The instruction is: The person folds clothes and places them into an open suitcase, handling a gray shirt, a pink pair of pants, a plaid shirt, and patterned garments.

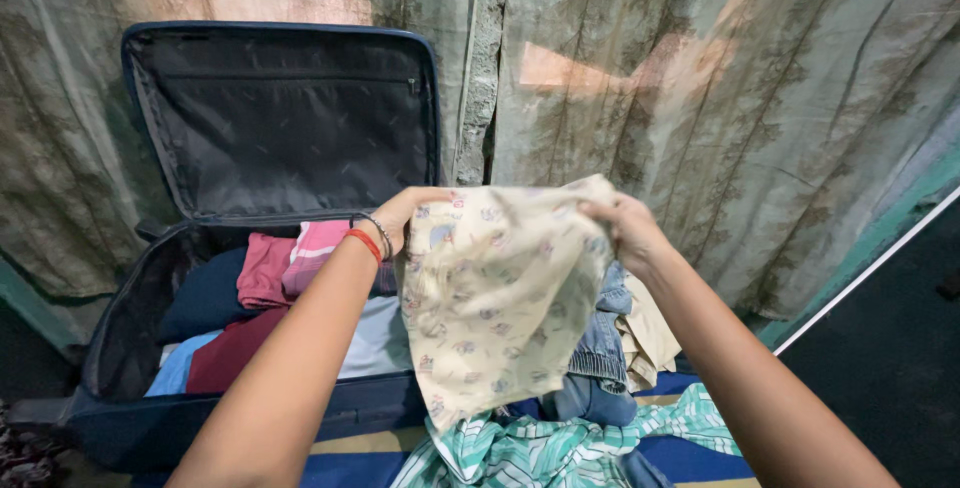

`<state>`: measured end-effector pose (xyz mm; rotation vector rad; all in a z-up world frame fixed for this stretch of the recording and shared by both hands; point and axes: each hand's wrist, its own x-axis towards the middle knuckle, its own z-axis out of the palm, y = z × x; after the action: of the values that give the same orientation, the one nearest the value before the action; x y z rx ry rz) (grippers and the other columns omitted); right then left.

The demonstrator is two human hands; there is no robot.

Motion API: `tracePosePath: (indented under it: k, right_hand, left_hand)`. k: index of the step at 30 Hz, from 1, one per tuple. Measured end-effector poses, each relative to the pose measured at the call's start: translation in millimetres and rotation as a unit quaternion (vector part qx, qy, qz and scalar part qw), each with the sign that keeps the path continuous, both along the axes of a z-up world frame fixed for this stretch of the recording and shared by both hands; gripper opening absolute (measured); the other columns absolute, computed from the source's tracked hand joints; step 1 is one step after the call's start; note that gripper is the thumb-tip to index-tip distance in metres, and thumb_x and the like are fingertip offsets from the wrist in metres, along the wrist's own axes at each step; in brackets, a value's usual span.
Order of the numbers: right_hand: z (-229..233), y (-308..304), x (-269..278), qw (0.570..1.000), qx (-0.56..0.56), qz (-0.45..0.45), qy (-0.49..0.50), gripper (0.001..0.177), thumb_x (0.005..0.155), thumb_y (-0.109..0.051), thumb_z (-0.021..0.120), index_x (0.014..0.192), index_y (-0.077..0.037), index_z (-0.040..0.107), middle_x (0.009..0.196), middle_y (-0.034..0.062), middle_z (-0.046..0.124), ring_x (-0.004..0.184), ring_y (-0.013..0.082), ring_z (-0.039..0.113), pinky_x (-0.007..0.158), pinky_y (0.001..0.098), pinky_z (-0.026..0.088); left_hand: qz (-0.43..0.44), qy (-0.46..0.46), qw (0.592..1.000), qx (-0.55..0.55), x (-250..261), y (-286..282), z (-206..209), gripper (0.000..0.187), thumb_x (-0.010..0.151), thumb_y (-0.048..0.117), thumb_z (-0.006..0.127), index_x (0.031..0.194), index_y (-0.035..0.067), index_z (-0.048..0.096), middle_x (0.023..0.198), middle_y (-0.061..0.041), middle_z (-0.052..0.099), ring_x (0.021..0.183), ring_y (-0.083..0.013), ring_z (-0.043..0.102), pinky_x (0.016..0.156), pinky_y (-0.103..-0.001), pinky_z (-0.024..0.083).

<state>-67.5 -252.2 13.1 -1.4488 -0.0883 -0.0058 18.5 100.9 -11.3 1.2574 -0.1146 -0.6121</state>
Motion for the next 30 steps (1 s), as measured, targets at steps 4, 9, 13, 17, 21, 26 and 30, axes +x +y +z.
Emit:
tracePosePath:
  k: [4, 9, 13, 17, 21, 26, 30]
  right_hand:
    - [-12.2, -14.4, 11.9, 0.987, 0.139, -0.080, -0.008, 0.023, 0.092, -0.008, 0.071, 0.113, -0.001, 0.068, 0.106, 0.0108, 0.075, 0.090, 0.0201, 0.073, 0.083, 0.0367, 0.061]
    - [-23.2, -25.7, 23.5, 0.984, 0.161, -0.077, -0.014, 0.019, 0.094, -0.009, 0.068, 0.111, -0.003, 0.067, 0.103, 0.0102, 0.075, 0.089, 0.0207, 0.074, 0.082, 0.0369, 0.061]
    - [-20.0, -34.7, 28.1, 0.983, 0.157, -0.092, -0.039, 0.018, 0.094, -0.010, 0.069, 0.110, -0.002, 0.067, 0.101, 0.0094, 0.075, 0.087, 0.0205, 0.073, 0.080, 0.0367, 0.061]
    - [-18.3, -32.6, 22.1, 0.981, 0.063, -0.149, -0.109, 0.018, 0.097, -0.014, 0.069, 0.113, -0.005, 0.066, 0.101, 0.0051, 0.072, 0.088, 0.0153, 0.069, 0.080, 0.0336, 0.057]
    - [-15.1, -30.0, 22.2, 0.979, 0.012, -0.190, -0.067, 0.024, 0.102, -0.025, 0.063, 0.113, -0.004, 0.068, 0.103, 0.0066, 0.073, 0.087, 0.0154, 0.068, 0.079, 0.0341, 0.055]
    - [-11.7, -44.8, 22.8, 0.976, 0.140, -0.159, -0.045, 0.027, 0.101, -0.026, 0.060, 0.113, -0.002, 0.066, 0.107, 0.0098, 0.073, 0.092, 0.0206, 0.073, 0.084, 0.0369, 0.058]
    - [1.9, -62.2, 18.1, 0.967, 0.227, -0.117, -0.010, 0.029, 0.103, -0.026, 0.056, 0.111, 0.000, 0.065, 0.110, 0.0135, 0.074, 0.098, 0.0255, 0.072, 0.090, 0.0420, 0.059]
  left_hand:
    - [-0.065, -0.047, 0.997, -0.018, -4.8, 7.5, -21.1, 0.043, 0.076, 0.005, 0.073, 0.119, 0.004, 0.070, 0.110, -0.007, 0.078, 0.101, -0.0190, 0.074, 0.093, -0.036, 0.057]
    - [-0.122, -0.089, 0.987, 0.051, 2.7, 5.0, -56.1, 0.051, 0.073, -0.009, 0.073, 0.121, 0.008, 0.070, 0.111, -0.007, 0.076, 0.101, -0.0199, 0.071, 0.094, -0.039, 0.054]
    - [-0.111, -0.086, 0.990, 0.005, 19.9, -2.9, -58.8, 0.053, 0.069, -0.010, 0.070, 0.119, 0.006, 0.071, 0.112, -0.008, 0.077, 0.102, -0.0213, 0.073, 0.093, -0.039, 0.058]
    - [0.086, -0.062, 0.993, 0.059, 48.6, -5.8, -31.7, 0.026, 0.084, 0.005, 0.073, 0.110, 0.001, 0.072, 0.100, -0.010, 0.076, 0.087, -0.0229, 0.068, 0.075, -0.043, 0.053]
    - [0.162, -0.087, 0.983, -0.018, 40.0, -22.8, -25.3, 0.017, 0.090, 0.009, 0.073, 0.101, -0.004, 0.074, 0.095, -0.012, 0.077, 0.079, -0.0207, 0.074, 0.071, -0.039, 0.057]
    - [0.092, -0.062, 0.993, -0.036, -5.4, -28.4, 10.8, 0.021, 0.090, 0.013, 0.072, 0.106, -0.001, 0.074, 0.098, -0.011, 0.078, 0.085, -0.0197, 0.074, 0.076, -0.036, 0.059]
    - [-0.059, -0.138, 0.988, -0.028, -2.1, -29.9, 25.4, 0.044, 0.070, -0.011, 0.075, 0.111, 0.006, 0.072, 0.103, -0.005, 0.079, 0.095, -0.0157, 0.075, 0.085, -0.033, 0.060]
